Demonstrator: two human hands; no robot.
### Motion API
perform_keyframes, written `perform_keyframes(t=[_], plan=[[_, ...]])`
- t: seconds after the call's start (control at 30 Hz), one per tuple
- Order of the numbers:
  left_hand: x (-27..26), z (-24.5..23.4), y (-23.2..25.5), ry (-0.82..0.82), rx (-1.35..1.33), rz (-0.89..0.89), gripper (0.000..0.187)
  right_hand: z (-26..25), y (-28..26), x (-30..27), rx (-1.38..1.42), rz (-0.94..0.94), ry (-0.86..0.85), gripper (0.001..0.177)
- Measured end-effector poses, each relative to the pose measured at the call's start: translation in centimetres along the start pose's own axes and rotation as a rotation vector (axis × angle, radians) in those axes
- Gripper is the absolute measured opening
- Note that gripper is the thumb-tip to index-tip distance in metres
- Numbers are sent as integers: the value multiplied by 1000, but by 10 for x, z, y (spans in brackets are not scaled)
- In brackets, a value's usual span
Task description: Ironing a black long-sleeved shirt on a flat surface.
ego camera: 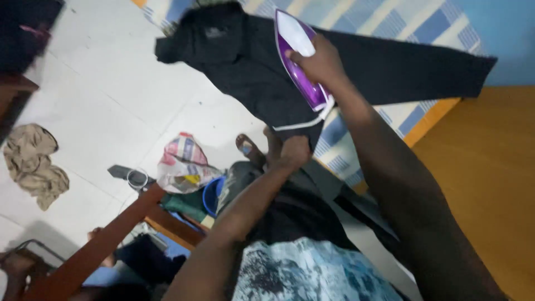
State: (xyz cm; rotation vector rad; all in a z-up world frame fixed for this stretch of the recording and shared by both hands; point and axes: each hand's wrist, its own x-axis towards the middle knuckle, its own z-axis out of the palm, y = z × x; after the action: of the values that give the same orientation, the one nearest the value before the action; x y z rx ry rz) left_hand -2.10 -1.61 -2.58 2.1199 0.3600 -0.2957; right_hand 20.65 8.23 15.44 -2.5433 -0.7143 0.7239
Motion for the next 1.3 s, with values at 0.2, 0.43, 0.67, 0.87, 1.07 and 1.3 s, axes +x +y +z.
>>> perform_keyframes(t=[0.2, 0.43, 0.67, 0.87, 1.07, 1.3], plan=[[10, -23, 13, -113, -72, 76, 33, -15, -6, -13, -1, 15, 15, 82], [4, -5, 15, -333, -216, 224, 27, 4, 25, -13, -146, 5, -136, 88], [7, -69, -102, -683, -208, 45, 30, 3, 27, -13, -227, 92, -352, 89], [4, -179, -146, 467, -447, -302, 40, 10, 11, 0, -287, 11, -206, 84], [43, -213, -165, 483, -422, -483, 30, 14, -10, 19, -330, -25, -203, 76], [81, -359, -128, 789, 214, -86, 57, 16, -2, 22, -314, -4, -258, 79]])
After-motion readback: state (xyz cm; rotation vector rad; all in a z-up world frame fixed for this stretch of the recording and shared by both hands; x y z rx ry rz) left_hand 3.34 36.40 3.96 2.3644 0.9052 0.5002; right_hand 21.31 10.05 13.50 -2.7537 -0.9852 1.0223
